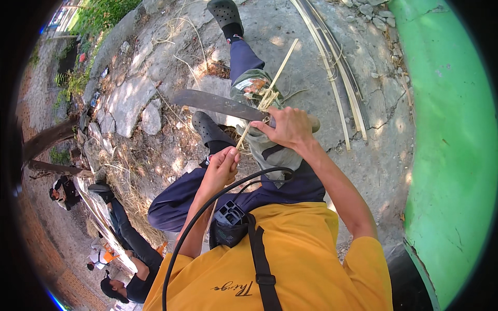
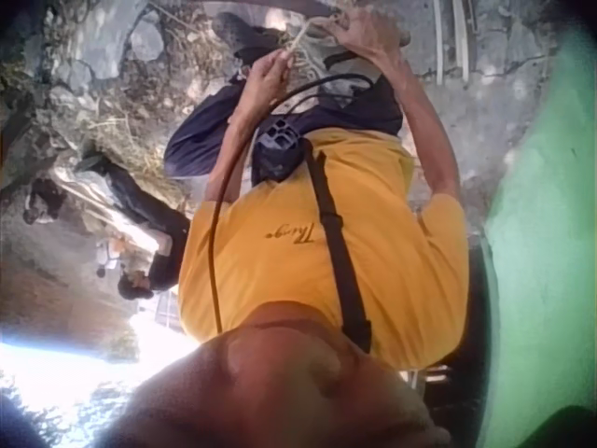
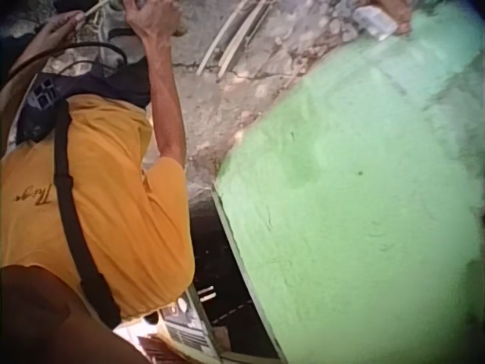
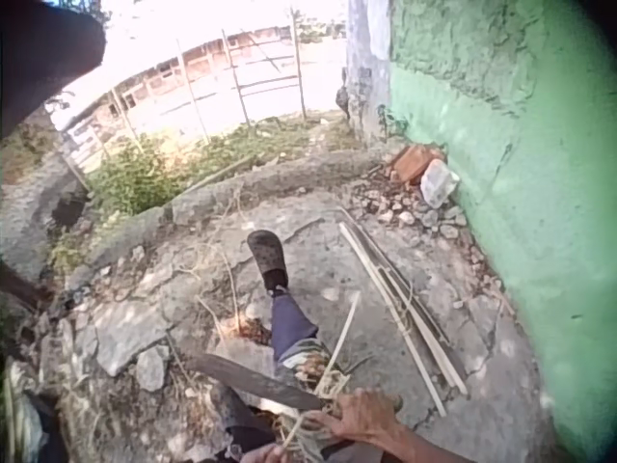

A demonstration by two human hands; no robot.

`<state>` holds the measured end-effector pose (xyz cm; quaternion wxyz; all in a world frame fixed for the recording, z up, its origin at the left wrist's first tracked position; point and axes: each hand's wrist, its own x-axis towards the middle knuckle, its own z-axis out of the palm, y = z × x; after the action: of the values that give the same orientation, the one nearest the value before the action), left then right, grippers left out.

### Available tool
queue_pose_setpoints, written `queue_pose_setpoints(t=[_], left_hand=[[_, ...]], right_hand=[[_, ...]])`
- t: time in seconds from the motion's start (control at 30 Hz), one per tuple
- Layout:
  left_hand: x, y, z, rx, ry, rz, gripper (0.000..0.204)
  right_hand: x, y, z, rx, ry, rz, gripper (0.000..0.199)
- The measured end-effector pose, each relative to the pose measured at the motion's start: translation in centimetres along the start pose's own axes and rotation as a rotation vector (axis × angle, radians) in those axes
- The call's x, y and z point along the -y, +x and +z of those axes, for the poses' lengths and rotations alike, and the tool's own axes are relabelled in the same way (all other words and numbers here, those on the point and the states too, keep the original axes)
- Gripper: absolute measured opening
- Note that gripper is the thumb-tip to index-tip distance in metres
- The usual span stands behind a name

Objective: The person scrapes a long piece of bamboo using a knife, holding the wood against their leg. They move the knife along the surface to smooth it, then check the bamboo and continue scraping the remaining sections.

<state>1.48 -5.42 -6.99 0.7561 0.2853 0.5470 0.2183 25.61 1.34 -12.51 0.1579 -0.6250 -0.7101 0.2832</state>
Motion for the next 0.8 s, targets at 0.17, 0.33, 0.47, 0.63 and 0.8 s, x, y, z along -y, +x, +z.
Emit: queue_pose_setpoints(t=[0.17, 0.33, 0.47, 0.63, 0.8], left_hand=[[2.4, -2.9, -1.9, 0.029, -0.021, -0.008, 0.031], [-0.4, -0.8, -1.2, 0.018, -0.055, -0.029, 0.030], [-0.1, -2.3, -1.3, 0.026, -0.046, -0.007, 0.031], [1.1, -2.8, -1.6, -0.019, 0.088, 0.039, 0.030], [-0.6, -1.6, -0.6, -0.009, 0.019, 0.003, 0.029]], right_hand=[[-1.7, 0.2, 0.5, -0.079, 0.017, 0.003, 0.071], [-0.5, -0.2, 0.3, 0.007, 0.041, 0.018, 0.073], [-2.3, -0.1, 0.1, 0.004, 0.075, 0.032, 0.075], [-1.6, 0.0, -0.1, -0.001, 0.069, -0.003, 0.071], [-1.5, -0.4, 0.0, -0.027, -0.001, -0.107, 0.066]])
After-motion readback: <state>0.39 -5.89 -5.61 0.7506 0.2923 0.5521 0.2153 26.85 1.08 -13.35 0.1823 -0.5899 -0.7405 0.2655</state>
